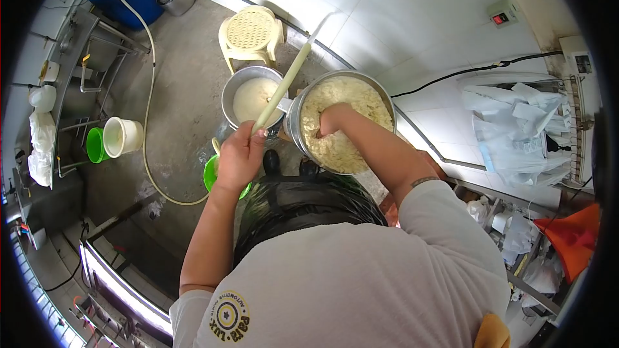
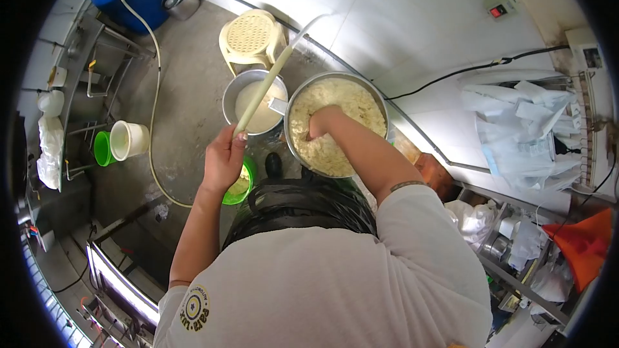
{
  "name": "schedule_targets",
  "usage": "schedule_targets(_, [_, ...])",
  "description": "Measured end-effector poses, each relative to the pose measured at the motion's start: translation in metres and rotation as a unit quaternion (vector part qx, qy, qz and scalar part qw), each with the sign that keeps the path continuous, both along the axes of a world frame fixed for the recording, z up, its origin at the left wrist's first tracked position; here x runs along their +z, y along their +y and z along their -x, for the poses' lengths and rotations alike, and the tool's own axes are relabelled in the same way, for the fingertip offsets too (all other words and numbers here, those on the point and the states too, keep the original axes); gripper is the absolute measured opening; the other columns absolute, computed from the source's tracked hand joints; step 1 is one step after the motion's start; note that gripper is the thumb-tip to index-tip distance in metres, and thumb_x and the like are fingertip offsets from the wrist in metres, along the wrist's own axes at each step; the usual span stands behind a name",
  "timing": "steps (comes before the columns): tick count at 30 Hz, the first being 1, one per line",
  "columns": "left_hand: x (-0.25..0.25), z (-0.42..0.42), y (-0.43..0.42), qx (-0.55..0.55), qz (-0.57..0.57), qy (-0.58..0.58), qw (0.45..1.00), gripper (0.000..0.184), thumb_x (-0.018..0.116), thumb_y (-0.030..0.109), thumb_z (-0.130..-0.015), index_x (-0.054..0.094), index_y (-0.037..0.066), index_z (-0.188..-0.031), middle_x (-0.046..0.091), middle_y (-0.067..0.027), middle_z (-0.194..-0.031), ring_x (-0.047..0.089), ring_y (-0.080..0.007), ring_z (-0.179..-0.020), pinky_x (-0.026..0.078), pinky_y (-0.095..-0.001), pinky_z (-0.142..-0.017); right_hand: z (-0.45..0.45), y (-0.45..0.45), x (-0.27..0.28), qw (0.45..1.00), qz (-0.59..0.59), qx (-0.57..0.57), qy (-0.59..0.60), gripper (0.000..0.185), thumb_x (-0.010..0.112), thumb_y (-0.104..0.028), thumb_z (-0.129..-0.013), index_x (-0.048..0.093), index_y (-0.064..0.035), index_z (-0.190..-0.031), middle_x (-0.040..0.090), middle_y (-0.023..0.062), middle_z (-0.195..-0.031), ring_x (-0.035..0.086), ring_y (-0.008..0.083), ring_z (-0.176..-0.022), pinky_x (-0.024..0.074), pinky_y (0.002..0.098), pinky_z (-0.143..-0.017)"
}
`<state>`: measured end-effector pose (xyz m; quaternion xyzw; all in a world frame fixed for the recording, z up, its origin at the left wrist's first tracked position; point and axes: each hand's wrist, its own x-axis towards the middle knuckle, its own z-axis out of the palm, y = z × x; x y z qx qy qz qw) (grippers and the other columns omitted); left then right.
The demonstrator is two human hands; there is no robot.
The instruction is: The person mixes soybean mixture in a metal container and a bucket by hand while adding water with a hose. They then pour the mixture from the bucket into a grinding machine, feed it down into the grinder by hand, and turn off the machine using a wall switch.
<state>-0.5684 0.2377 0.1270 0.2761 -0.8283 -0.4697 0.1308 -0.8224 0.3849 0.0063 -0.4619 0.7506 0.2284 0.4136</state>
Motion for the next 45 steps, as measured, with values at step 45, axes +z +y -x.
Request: schedule_targets(45, [-0.009, 0.002, 0.006, -0.016, 0.035, -0.015, 0.999, 0.029, 0.061, 0.031, -0.106, 0.067, 0.003, -0.112, 0.065, -0.0216, -0.079, 0.065, -0.0396, -0.072, 0.051, -0.0445, -0.067, 0.008, 0.005, 0.007, 0.999, 0.03, -0.025, -0.003, 0.061, 0.076, -0.051, -0.081, 0.073, -0.0123, -0.128, 0.074, 0.0165, -0.125, 0.071, 0.0325, -0.114, 0.0535, 0.0454, -0.1])
